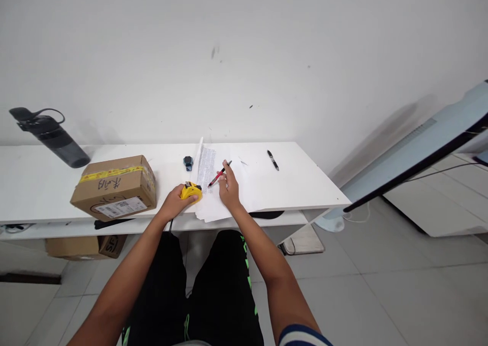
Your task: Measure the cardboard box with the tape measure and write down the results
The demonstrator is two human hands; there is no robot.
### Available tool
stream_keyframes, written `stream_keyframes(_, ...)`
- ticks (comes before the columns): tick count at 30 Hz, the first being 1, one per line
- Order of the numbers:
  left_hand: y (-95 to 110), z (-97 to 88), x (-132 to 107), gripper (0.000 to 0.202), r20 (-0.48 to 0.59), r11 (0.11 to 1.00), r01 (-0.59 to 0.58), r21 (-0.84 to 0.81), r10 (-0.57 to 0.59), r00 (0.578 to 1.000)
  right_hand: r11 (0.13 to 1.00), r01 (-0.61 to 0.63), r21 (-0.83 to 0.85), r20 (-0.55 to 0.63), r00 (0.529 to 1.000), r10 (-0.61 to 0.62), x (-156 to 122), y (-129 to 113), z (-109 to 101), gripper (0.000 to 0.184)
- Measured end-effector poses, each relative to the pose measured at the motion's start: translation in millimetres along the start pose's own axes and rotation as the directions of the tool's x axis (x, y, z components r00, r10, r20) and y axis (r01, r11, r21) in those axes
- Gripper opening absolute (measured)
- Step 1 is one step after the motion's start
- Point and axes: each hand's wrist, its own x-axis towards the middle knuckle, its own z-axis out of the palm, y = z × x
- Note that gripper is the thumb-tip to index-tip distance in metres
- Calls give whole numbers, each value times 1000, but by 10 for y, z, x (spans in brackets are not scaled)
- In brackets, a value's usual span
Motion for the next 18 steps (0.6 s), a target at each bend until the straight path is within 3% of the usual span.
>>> stream_keyframes(4, -4, 2, -3, 46, -10, 1000, 9, 13, -9, 1000, 999, 16, -52, -2, 1000, -16, -3, 29, 22, 54)
stream_keyframes(11, -24, 21, 3, 49, 8, 999, 8, -46, -7, 1000, 976, 135, -169, 195, 976, -101, -11, 44, 47, 44)
stream_keyframes(14, -22, 23, 3, 48, 1, 999, 14, -42, -14, 1000, 982, 113, -151, 136, 986, -92, -28, 19, 30, 47)
stream_keyframes(18, 0, 13, -6, 47, -1, 1000, 18, -22, -18, 1000, 998, 24, 59, 61, 998, -28, -34, 26, -1, 52)
